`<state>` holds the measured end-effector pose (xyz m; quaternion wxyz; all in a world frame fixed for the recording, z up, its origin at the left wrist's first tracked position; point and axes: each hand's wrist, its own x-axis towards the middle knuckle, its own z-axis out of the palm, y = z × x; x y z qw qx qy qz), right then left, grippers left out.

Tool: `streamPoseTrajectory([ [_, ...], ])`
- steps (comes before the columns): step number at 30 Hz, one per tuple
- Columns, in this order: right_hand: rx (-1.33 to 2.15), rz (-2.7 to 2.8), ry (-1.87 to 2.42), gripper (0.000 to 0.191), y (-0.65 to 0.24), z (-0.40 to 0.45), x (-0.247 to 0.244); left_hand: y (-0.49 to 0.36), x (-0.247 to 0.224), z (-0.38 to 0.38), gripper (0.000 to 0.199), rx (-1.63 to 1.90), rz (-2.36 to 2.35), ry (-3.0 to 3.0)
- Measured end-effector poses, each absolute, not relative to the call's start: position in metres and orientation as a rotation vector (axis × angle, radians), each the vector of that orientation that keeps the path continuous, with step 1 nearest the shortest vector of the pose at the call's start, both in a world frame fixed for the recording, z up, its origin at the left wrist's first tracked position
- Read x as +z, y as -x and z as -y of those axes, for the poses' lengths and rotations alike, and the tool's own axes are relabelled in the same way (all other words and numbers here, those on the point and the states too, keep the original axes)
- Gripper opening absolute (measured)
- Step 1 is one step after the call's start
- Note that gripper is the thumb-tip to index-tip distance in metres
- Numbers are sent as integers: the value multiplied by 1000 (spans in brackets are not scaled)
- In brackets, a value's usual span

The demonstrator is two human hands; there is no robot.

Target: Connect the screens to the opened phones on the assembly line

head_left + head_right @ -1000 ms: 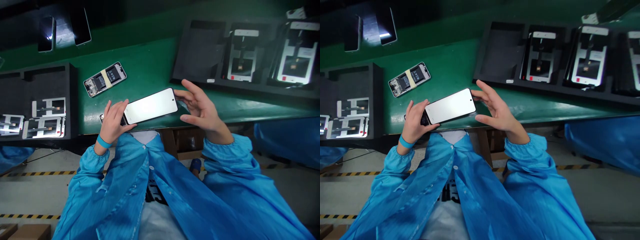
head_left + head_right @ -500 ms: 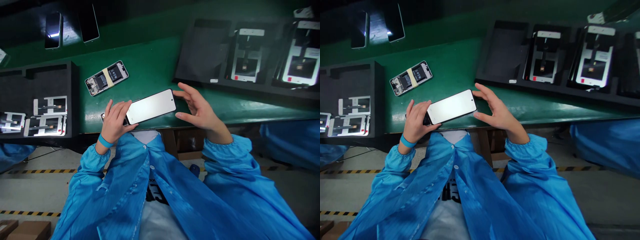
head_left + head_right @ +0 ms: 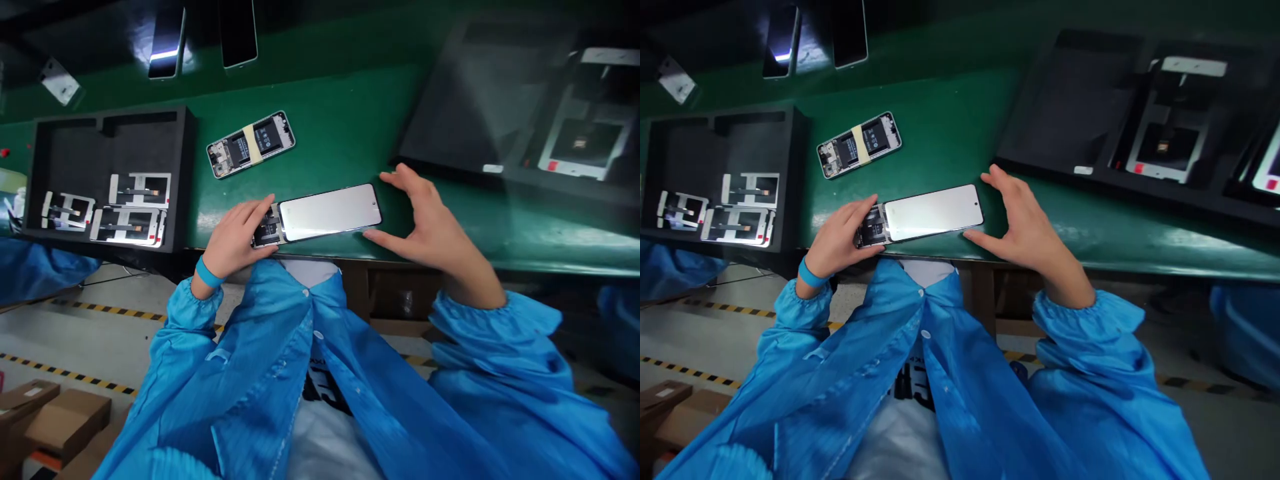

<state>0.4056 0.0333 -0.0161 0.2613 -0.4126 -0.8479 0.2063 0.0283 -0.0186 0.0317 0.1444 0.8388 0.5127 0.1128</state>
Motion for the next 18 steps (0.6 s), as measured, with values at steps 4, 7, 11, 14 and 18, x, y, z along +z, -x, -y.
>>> streamPoseTrajectory([
  [4,477,2457,1001,102,-407,-47,-9,-24,33,19,85,323,-1479,-2410],
  [7,492,2575,903,102,-408,-65,0,-24,29,15,84,332,-1443,-2421],
  [11,497,2680,738,99,-401,-84,8,-17,19,13,87,403,-1375,-2417],
  [14,518,2744,670,99,-389,-91,9,-11,11,12,102,449,-1330,-2375],
  [18,660,2799,660,104,-371,-96,7,-3,9,11,108,475,-1228,-2362],
])
